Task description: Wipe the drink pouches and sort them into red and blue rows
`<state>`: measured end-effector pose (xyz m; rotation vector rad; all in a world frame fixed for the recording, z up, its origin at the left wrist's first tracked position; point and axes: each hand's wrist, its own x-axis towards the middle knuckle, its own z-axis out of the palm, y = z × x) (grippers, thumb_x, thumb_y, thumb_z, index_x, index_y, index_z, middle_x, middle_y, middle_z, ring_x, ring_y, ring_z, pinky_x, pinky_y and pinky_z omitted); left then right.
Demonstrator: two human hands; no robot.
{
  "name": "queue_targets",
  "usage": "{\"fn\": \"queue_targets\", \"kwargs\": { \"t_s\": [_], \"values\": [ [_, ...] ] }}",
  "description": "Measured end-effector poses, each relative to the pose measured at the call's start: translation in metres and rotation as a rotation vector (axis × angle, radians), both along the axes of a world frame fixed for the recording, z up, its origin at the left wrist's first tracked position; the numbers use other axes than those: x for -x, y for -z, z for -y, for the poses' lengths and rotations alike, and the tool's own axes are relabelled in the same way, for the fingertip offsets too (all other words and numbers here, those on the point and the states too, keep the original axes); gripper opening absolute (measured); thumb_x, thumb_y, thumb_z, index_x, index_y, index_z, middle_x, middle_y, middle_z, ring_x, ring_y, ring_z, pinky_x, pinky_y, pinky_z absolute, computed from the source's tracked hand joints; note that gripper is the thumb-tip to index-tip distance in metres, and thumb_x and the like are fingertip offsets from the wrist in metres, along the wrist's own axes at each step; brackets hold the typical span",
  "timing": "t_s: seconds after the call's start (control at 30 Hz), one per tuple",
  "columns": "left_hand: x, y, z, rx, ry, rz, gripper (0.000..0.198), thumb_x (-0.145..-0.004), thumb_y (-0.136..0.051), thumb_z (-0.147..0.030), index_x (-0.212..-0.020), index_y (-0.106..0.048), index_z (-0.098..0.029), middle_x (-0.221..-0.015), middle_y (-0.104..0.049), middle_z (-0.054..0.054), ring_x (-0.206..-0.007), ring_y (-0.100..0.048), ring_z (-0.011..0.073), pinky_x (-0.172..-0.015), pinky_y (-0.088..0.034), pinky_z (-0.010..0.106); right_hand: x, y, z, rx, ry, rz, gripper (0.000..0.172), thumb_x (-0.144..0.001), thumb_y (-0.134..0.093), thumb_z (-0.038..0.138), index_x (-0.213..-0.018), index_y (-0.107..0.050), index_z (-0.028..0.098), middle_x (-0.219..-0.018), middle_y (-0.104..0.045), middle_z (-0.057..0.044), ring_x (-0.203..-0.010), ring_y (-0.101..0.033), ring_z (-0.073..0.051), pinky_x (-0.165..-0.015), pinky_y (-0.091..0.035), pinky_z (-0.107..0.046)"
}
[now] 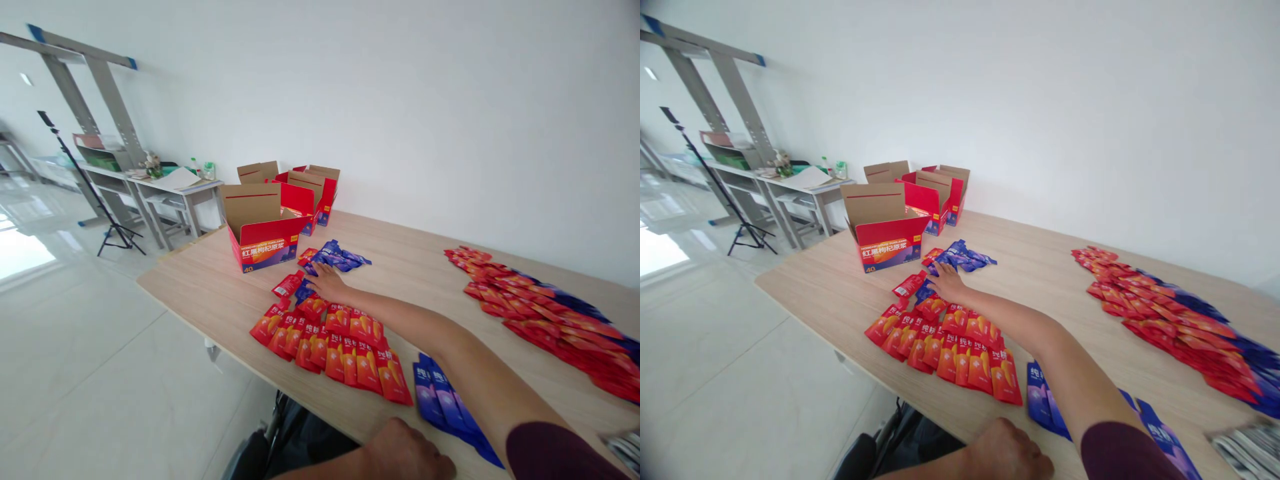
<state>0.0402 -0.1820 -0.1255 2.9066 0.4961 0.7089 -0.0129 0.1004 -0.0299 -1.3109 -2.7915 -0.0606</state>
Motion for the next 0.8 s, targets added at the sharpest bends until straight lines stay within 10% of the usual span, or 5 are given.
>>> {"fn": "queue_targets", "kwargs": {
  "t_s": [0.57, 0.8],
  "values": [
    [0.006, -0.014, 0.001, 0.103, -0.036, 0.013, 0.040, -0.092, -0.058, -0.056, -0.078, -0.065, -0.020, -0.062, -0.071, -0.004, -0.056, -0.070, 0.0132, -0.040, -0.028, 0.027, -0.020, -0.003, -0.027, 0.049, 0.097, -0.001, 0.033, -0.103, -0.039, 0.029, -0.131, -0.055, 0.020, -0.120, -0.063, -0.013, -0.097, -0.064, -0.022, -0.085, -0.047, -0.030],
    [0.005, -0.015, -0.003, 0.113, -0.001, -0.015, 0.042, -0.094, -0.052, -0.058, -0.080, -0.066, -0.021, -0.064, -0.072, -0.004, -0.053, -0.066, 0.0122, -0.040, -0.030, 0.028, -0.050, -0.003, -0.024, -0.024, 0.240, -0.159, 0.042, -0.094, -0.045, 0.015, -0.135, -0.051, 0.019, -0.127, -0.066, -0.012, -0.111, -0.062, -0.025, -0.092, -0.047, -0.034]
  ]
}}
